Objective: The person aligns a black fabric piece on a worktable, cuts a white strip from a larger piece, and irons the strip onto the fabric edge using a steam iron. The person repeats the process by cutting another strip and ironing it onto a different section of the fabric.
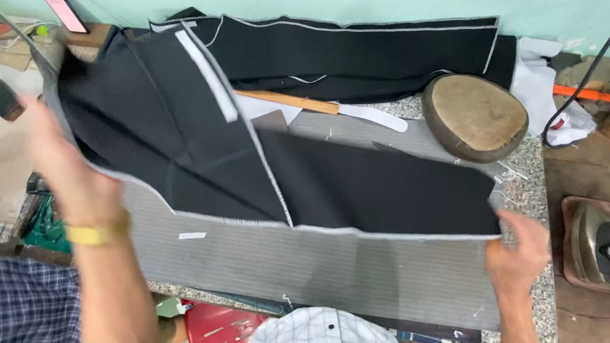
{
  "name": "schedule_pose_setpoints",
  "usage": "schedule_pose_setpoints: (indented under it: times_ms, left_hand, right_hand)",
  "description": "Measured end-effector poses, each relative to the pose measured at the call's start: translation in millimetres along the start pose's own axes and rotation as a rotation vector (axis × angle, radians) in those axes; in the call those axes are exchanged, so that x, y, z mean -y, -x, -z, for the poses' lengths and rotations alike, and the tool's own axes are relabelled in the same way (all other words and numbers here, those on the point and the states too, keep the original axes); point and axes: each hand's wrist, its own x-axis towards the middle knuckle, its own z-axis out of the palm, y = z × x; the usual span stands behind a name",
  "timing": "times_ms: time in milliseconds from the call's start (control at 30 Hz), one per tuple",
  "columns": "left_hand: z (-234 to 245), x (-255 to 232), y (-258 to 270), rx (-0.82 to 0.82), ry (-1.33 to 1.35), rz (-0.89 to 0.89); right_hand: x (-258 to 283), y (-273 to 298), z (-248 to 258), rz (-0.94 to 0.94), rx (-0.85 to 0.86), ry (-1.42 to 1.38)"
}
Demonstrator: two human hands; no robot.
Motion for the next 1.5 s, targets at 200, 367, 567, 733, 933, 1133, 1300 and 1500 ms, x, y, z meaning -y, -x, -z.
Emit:
schedule_pose_setpoints:
  times_ms: [200,367,567,733,933,1133,1300,1500]
  left_hand:
    - [327.1,222.6,-49.3,-0.460,-0.568,0.168]
    - [395.2,257.8,-30.2,-0.591,-1.033,0.069]
    - [368.9,244.2,-45.6,-0.535,-1.284,-0.009]
    - [386.2,232.1,-74.8,-0.515,-1.257,-0.120]
    - [355.3,186.6,-66.5,-0.518,-1.583,-0.018]
    - [246.8,235.3,-80.8,-0.090,-1.884,-0.909]
    - [135.7,266.8,-83.8,0.500,-1.986,-0.337]
    - [123.9,312.1,-134.8,0.564,-2.086,-0.325]
  right_hand:
    - [-9.2,83.3,-40.5,-0.084,0.340,0.116]
    - [-10.0,104.9,-47.6,-0.130,0.424,0.185]
    - [-39.1,105.0,-59.7,-0.228,0.395,0.120]
    - [-51.3,75.8,-44.0,-0.550,0.503,0.051]
    - [-33.8,13.1,-46.2,-0.757,0.630,-0.309]
    - [-20.6,-16.6,-135.0,-0.279,0.478,0.210]
    - [-45.5,-10.7,-191.4,-0.205,0.481,0.530]
    - [-89.5,-13.2,-213.2,-0.171,0.391,0.579]
